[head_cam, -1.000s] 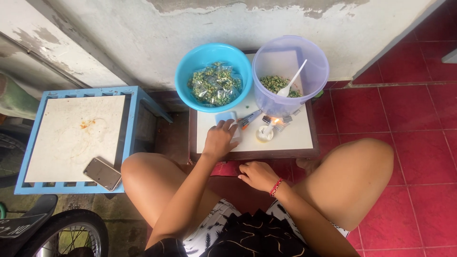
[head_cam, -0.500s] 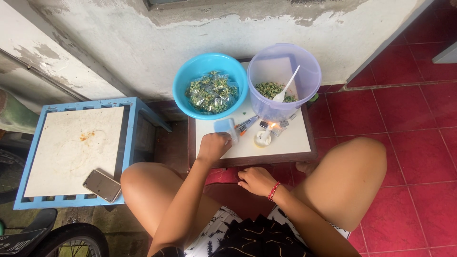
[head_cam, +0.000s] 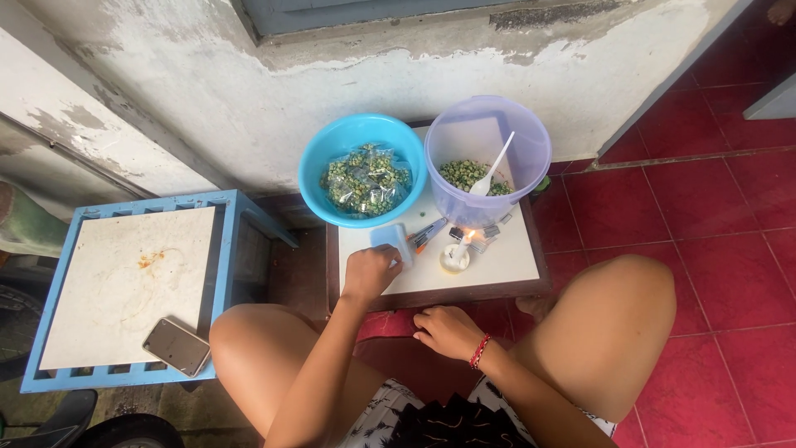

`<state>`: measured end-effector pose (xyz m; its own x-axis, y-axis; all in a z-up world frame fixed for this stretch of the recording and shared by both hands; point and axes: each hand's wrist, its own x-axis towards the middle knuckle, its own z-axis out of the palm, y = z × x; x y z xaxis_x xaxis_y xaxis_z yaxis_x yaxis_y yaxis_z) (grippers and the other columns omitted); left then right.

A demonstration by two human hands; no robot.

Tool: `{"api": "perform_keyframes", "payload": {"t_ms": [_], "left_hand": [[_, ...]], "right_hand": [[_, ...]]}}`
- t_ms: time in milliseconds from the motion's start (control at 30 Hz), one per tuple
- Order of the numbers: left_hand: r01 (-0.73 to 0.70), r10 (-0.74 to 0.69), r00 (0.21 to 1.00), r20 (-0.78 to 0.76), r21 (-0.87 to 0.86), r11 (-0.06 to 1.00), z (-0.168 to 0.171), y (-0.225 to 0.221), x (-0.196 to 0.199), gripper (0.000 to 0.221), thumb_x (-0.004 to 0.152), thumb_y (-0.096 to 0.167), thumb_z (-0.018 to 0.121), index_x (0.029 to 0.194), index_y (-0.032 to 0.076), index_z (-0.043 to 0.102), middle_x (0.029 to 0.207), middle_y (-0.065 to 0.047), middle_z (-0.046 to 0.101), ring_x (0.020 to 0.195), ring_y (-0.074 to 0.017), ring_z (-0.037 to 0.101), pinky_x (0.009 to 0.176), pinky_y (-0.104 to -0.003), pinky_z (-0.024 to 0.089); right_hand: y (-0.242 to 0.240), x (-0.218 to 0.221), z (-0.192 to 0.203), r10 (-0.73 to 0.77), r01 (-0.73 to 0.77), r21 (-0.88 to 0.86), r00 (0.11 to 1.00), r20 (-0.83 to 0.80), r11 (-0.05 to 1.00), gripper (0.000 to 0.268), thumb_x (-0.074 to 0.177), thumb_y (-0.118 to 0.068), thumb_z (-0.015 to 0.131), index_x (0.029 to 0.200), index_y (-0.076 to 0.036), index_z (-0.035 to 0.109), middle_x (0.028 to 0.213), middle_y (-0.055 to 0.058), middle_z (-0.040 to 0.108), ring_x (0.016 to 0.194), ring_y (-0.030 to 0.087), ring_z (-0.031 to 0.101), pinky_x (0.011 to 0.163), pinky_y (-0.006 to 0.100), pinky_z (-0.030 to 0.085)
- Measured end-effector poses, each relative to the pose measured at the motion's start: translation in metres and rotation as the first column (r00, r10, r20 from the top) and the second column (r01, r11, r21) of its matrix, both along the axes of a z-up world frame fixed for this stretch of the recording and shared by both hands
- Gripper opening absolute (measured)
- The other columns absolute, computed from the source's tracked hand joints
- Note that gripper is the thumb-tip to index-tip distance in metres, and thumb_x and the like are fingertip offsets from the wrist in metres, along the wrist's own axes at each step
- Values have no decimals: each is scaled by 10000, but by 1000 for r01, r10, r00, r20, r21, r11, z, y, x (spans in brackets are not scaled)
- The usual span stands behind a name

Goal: The person scoops green material from a bucket into a small plastic bag using a spoon, and then uses a lighter to heat and seal the top of the bag.

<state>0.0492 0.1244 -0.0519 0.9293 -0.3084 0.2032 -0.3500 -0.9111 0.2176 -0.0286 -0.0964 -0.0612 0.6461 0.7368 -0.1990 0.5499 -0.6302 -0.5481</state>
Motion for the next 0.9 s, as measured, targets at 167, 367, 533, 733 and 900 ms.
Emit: {"api": "perform_keyframes", "payload": {"t_ms": [167,367,533,733,900], "left_hand": [[11,-11,1000,-5,16,1000,-4,-1,0,42,837,235,769,799,222,755,742,17,756,601,-246,733,549,-347,572],[5,-6,1000,16,49,999,-23,5,12,67,843,254,723,808,201,746,712,-24,741,583,-301,727,539,-419,581],[-1,-6,998,65,93,996,-26,8,5,87,827,268,722,752,225,719,663,21,709,541,-278,714,515,-384,569],[-23,11,983,183,64,998,7,9,1,128,806,263,746,705,232,675,608,51,653,516,-236,692,494,-338,553],[125,-156,894,419,99,987,34,4,-5,114,822,223,735,736,225,659,683,73,657,601,-148,690,545,-259,548]], "right_hand": [[2,-1,11,14,-14,50,1000,0,999,138,958,-209,627,993,-90,689,871,113,721,844,310,724,705,390,579],[6,5,10,26,-31,77,998,65,997,138,962,-222,620,985,-102,685,856,108,718,836,313,716,715,405,581],[1,-1,-3,-14,-4,124,990,139,992,124,949,-221,637,991,-115,686,851,97,715,828,295,717,717,384,587],[2,1,-6,-62,24,197,981,186,980,114,946,-215,645,1003,-121,675,851,76,704,833,272,714,720,365,586],[5,2,16,-181,107,316,959,217,943,380,978,-207,630,1338,-92,592,1054,119,666,958,290,710,790,381,605]]}}
